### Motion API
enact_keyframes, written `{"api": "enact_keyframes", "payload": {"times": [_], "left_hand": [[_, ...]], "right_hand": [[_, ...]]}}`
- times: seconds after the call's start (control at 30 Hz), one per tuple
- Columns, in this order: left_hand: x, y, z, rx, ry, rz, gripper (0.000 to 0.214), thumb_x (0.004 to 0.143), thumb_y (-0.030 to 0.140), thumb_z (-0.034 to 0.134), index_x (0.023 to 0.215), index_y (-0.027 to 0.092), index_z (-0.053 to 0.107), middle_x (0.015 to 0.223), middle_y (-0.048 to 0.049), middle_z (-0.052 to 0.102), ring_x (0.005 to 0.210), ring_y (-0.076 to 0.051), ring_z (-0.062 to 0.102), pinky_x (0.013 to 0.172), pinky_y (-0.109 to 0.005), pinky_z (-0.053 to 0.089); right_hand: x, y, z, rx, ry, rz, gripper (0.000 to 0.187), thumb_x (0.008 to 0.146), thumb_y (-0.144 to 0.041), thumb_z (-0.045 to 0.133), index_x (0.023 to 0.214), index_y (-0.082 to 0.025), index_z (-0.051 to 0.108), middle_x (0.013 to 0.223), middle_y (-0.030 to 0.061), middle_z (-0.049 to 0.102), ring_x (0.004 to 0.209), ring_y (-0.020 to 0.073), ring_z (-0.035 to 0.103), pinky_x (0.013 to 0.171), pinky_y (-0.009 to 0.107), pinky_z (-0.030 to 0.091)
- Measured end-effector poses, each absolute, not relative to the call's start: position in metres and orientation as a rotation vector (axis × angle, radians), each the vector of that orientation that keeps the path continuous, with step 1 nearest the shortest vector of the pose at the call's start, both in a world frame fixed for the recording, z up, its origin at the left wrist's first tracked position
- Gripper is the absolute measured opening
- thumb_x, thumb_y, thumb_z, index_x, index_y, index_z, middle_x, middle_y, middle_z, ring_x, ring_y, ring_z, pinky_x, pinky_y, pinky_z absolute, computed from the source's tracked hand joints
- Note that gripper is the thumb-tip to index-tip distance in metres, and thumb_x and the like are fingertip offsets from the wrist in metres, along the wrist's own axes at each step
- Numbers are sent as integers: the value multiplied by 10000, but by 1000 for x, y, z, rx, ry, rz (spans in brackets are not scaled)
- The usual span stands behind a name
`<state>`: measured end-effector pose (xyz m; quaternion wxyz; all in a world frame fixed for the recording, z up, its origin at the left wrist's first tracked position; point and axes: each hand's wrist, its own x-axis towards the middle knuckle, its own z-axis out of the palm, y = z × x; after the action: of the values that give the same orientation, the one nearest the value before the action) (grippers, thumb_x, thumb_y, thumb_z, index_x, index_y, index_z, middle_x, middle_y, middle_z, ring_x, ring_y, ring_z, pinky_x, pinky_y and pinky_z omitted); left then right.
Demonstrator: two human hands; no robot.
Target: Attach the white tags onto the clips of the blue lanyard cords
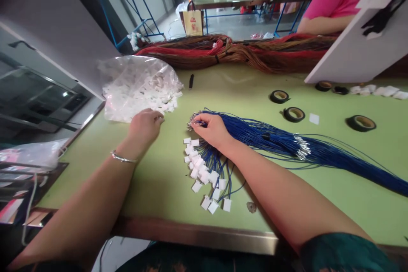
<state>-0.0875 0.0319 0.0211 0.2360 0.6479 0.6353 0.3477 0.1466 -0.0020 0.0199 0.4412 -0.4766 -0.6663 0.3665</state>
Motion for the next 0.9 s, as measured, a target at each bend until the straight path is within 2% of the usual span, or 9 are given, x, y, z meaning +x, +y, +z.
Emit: {"api": "enact_keyframes", "payload": {"times": [0.07,0.13,0.2,0.27,0.33,0.43,0.57,0.9], "left_hand": [[-80,28,23,1964,1819,950,94,749,155,629,685,199,681,791,-71,582,920,-245,549,865,-368,392],[-72,23,25,1921,1770,1049,130,792,207,615,855,208,729,817,-73,634,835,-215,598,793,-350,445],[-62,16,27,1652,1605,1143,316,791,250,649,1103,214,689,797,-57,664,708,-177,631,668,-308,484],[-51,9,27,1394,1409,1128,482,743,282,722,1207,186,634,761,-53,689,616,-156,642,572,-272,493],[-42,4,24,1247,1262,1079,449,695,312,778,1096,133,684,755,-77,713,621,-152,660,584,-261,518],[-31,-1,19,1130,1090,1031,310,665,313,809,888,109,746,813,-103,742,733,-158,688,743,-278,552],[-25,-5,18,1052,980,1015,244,662,250,817,873,137,772,905,-100,755,843,-154,685,873,-274,526],[-23,-5,21,910,970,1043,191,629,179,819,800,116,763,843,-109,742,814,-159,678,831,-289,539]], "right_hand": [[147,-2,21,-1185,-1660,920,77,761,-227,631,731,-172,676,771,34,704,728,154,624,741,310,496],[147,-2,22,-1192,-1669,915,80,755,-217,620,723,-167,673,747,28,692,708,147,610,727,298,486],[147,-2,23,-1200,-1684,902,92,751,-210,599,705,-162,663,711,15,672,672,134,583,698,282,471],[147,-1,24,-1205,-1701,885,111,751,-207,576,682,-159,648,678,4,648,643,122,552,666,265,450],[147,-1,23,-1209,-1706,872,121,750,-211,562,666,-159,632,654,-6,626,629,115,529,645,253,431],[147,-1,22,-1212,-1695,842,122,746,-228,564,655,-163,611,639,-10,610,626,116,517,641,251,423],[146,-2,21,-1201,-1738,799,96,731,-206,556,653,-167,595,659,-4,617,646,124,525,660,253,423],[144,-4,21,-1264,-1784,749,75,697,-176,568,622,-179,559,613,-21,588,587,114,492,583,231,368]]}}
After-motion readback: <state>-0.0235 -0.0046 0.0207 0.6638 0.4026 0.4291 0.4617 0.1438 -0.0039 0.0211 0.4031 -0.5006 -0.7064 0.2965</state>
